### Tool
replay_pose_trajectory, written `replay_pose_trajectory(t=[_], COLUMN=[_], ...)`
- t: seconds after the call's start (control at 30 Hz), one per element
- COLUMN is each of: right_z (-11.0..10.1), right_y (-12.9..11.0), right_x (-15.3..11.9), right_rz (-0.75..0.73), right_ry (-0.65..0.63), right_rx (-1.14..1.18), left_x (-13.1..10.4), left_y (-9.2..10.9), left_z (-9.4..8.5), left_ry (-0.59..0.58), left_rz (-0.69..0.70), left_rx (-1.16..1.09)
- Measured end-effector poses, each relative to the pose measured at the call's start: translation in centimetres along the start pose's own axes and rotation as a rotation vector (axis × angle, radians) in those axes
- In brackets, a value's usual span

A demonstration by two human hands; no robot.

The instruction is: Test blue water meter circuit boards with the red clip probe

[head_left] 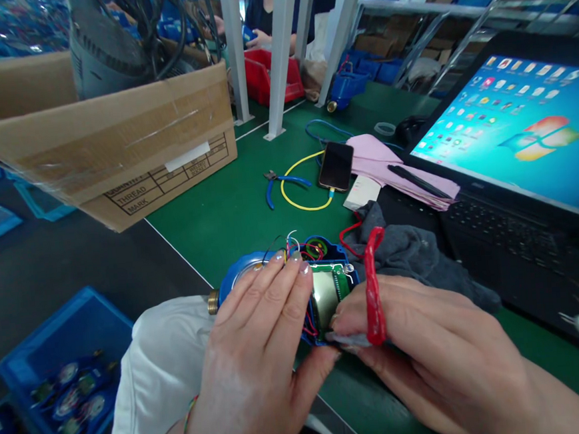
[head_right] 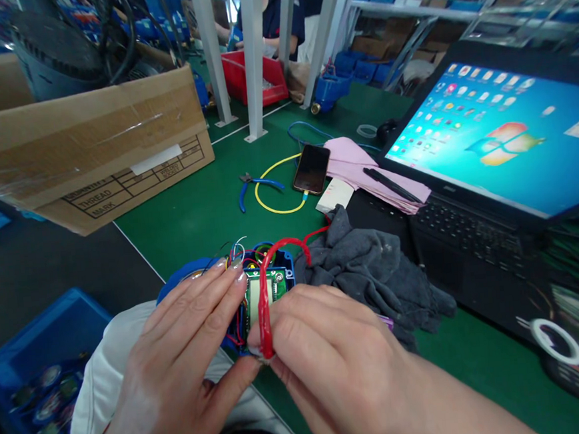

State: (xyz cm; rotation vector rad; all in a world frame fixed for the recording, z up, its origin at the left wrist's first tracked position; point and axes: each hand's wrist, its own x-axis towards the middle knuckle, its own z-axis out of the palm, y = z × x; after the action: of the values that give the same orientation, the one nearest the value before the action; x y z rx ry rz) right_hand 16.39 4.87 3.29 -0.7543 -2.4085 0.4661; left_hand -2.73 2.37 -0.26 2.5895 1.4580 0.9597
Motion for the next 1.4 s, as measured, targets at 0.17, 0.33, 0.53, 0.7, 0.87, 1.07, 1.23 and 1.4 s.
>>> replay_pose_trajectory(t=[0.17,0.33,0.53,0.7,0.87,1.07,1.23,1.4], right_z=[0.2,0.2,0.1,0.1,0.1,0.1,0.2,0.1], right_y=[0.0,-0.1,0.1,0.2,0.2,0.2,0.2,0.2], right_x=[0.1,0.5,1.1,1.3,1.3,1.1,1.2,1.0], right_rz=[-0.013,-0.026,-0.028,-0.008,-0.017,-0.018,-0.012,-0.015], right_ry=[-0.012,0.018,0.010,0.001,0.000,-0.009,-0.025,-0.025], right_rx=[-0.023,-0.014,0.062,0.077,0.075,0.053,0.074,0.074], left_x=[0.0,-0.1,-0.1,0.2,0.2,-0.1,-0.1,0.0], left_y=[0.1,0.0,-0.9,-1.5,-1.2,-1.3,-1.2,-1.2], left_z=[0.0,0.0,0.5,0.8,0.6,0.6,0.7,0.7], left_ry=[-0.002,0.027,0.083,0.127,0.109,0.120,0.112,0.116], left_rz=[-0.005,0.024,0.122,0.202,0.194,0.188,0.178,0.181], left_rx=[-0.003,0.012,0.098,0.173,0.178,0.159,0.152,0.153])
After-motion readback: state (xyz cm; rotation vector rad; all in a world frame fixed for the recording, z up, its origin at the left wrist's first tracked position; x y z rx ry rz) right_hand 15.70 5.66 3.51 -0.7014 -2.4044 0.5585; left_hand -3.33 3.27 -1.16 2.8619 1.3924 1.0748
